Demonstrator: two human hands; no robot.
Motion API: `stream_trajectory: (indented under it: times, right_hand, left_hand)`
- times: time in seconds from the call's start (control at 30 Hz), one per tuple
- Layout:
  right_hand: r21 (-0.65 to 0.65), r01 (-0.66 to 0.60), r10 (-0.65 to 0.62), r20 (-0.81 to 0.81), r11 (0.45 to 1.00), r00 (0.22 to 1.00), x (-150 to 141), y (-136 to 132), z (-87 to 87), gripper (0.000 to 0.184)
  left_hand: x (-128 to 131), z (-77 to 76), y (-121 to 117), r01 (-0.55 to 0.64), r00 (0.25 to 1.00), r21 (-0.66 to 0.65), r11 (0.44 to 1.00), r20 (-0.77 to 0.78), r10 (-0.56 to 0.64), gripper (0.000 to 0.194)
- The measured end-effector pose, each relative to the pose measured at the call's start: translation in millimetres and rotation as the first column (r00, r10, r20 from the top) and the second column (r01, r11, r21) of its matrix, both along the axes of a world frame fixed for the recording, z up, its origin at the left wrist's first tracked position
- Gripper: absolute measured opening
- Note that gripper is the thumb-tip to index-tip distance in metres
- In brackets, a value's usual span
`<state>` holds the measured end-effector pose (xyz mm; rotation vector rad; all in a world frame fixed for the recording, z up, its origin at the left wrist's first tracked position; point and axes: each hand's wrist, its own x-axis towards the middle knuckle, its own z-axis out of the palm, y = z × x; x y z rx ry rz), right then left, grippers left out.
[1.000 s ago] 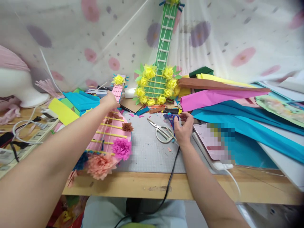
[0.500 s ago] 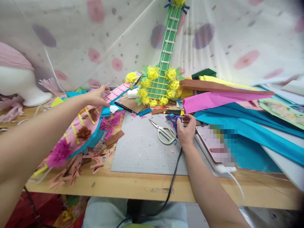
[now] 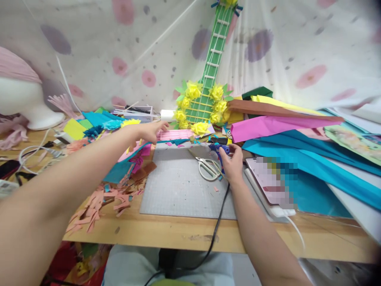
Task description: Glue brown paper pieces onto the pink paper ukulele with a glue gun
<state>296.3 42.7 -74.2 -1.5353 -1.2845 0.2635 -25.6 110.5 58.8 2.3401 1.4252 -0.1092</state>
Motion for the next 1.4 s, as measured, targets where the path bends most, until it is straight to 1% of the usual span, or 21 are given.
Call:
stream_trajectory:
  times: [0.07,0.13,0.2,0.27,0.33,0.4,0.5,0.57,0.67,0.73,0.77,0.8,0.87,0.9,0.97,1.03,1.1,1.13,1.2,1.3,1.4]
  right_hand:
    - [-0.112,-0.014,0.022,0.078,0.994,0.997,0,1,-0.4,0.062]
    - [-0.249,0.005,0.040,0.173,0.969,0.984,-1,1,-0.2,0.065]
    - [-0.391,0.048,0.055,0.247,0.919,0.967,-1,1,1.1,0.061]
    - [-0.508,0.078,0.076,0.277,0.858,0.958,-1,1,3.6,0.053]
    - [-0.576,0.091,0.089,0.277,0.812,0.957,0,1,7.1,0.047]
    - [-0.603,0.100,0.085,0.272,0.792,0.958,4,1,10.8,0.046]
    - [-0.596,0.114,0.046,0.247,0.795,0.968,13,2,15.6,0.046]
    - [-0.570,0.119,0.005,0.212,0.813,0.977,19,2,17.9,0.046]
    - [-0.485,0.110,-0.049,0.137,0.867,0.989,29,0,20.4,0.046]
    - [-0.435,0.109,-0.079,0.087,0.894,0.993,34,-1,21.9,0.045]
    - [-0.420,0.116,-0.096,0.067,0.900,0.993,37,-2,22.8,0.043]
    - [-0.407,0.127,-0.116,0.053,0.905,0.992,39,-2,23.7,0.040]
    - [-0.356,0.156,-0.159,0.021,0.921,0.987,40,-2,25.4,0.037]
    - [-0.312,0.171,-0.180,-0.001,0.935,0.984,38,-2,26.0,0.036]
    - [-0.215,0.168,-0.186,-0.068,0.962,0.980,28,-3,25.9,0.038]
    - [-0.139,0.084,-0.107,-0.165,0.987,0.981,9,-6,23.8,0.039]
    - [-0.104,-0.085,0.054,-0.271,0.991,0.961,-16,-11,20.1,0.043]
    - [-0.126,-0.187,0.142,-0.305,0.974,0.942,-30,-13,18.0,0.044]
    - [-0.189,-0.335,0.265,-0.319,0.923,0.910,-58,-17,14.5,0.043]
    - [-0.211,-0.474,0.364,-0.406,0.855,0.838,-98,-15,10.9,0.038]
    - [-0.128,-0.533,0.398,-0.526,0.837,0.751,-132,-4,6.4,0.033]
  left_hand:
    - [11,-8.5,13,0.021,1.000,0.010,1.000,-0.001,-0.021,0.093]
    - [19,-18.9,24,0.038,0.999,0.029,0.999,-0.023,-0.038,0.092]
    - [26,-29.3,30,0.048,0.998,0.057,0.997,-0.049,-0.045,0.090]
    - [33,-38.1,32,0.035,0.997,0.095,0.995,-0.067,-0.029,0.089]
    - [39,-45.0,31,-0.006,0.996,0.104,0.995,-0.083,0.014,0.090]
    - [44,-50.1,27,-0.045,0.993,0.109,0.993,-0.107,0.056,0.094]
    - [48,-54.7,19,-0.045,0.991,0.187,0.981,-0.114,0.067,0.096]
    - [45,-54.7,11,-0.041,0.997,0.271,0.962,-0.058,0.059,0.092]
    - [29,-49.4,-4,-0.116,0.986,0.396,0.911,0.153,0.059,0.077]
    - [10,-44.5,-18,-0.241,0.935,0.465,0.852,0.346,0.075,0.061]
    - [-1,-42.5,-26,-0.314,0.899,0.489,0.814,0.428,0.090,0.052]
    - [-13,-41.3,-35,-0.415,0.855,0.503,0.758,0.501,0.135,0.042]
    - [-34,-42.1,-54,-0.620,0.743,0.471,0.627,0.609,0.277,0.031]
    - [-44,-44.5,-63,-0.698,0.681,0.443,0.562,0.652,0.332,0.029]
    - [-57,-52.9,-80,-0.794,0.586,0.420,0.440,0.722,0.368,0.029]
    - [-62,-64.3,-95,-0.820,0.565,0.438,0.368,0.722,0.400,0.025]
    - [-61,-75.0,-105,-0.813,0.578,0.450,0.369,0.699,0.421,0.021]
    - [-59,-79.0,-108,-0.804,0.590,0.448,0.391,0.685,0.428,0.020]
    - [-55,-83.1,-112,-0.792,0.606,0.449,0.415,0.665,0.437,0.018]
    - [-51,-81.6,-112,-0.787,0.616,0.472,0.398,0.638,0.462,0.014]
    - [-53,-80.7,-110,-0.792,0.609,0.465,0.394,0.635,0.476,0.012]
